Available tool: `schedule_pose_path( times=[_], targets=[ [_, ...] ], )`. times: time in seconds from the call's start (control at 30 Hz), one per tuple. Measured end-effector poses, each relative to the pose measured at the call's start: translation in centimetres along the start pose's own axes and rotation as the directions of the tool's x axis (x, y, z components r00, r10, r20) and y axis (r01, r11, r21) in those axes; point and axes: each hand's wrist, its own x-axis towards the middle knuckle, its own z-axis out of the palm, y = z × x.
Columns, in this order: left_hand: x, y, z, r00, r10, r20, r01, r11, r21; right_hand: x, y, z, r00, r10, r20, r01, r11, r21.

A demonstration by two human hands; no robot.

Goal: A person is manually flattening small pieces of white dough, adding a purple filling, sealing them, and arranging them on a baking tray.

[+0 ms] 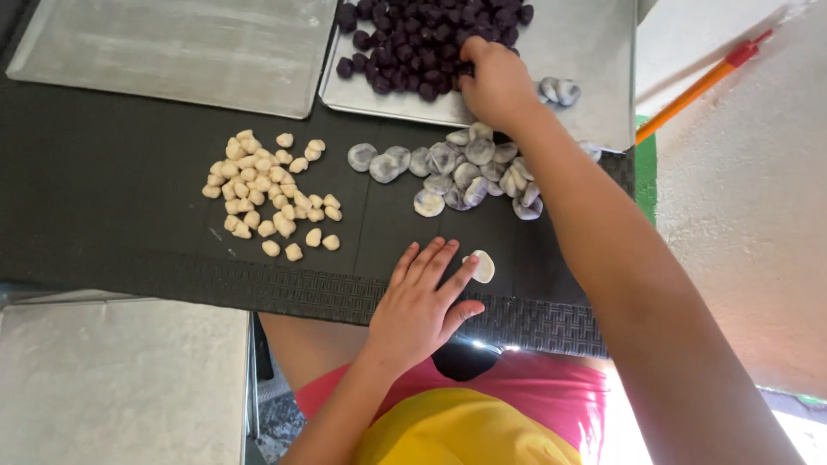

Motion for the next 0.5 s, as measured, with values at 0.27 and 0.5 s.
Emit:
schedule_pose_path(
  times=[0.27,0.5],
  targets=[
    [0.3,0.6,0.0,0.999,0.008,-0.044,-0.004,0.996,0.09,-0.8,-0.5,-1.2,0.982,0.19,0.019,-0.191,0.976,0.104],
    [-0.2,0.4,-0.1,0.997,-0.002,-0.072,0.005,0.999,0.042,2.4,3.6,1.2,0.987,0.146,-0.074,-0.143,0.989,0.034]
  ],
)
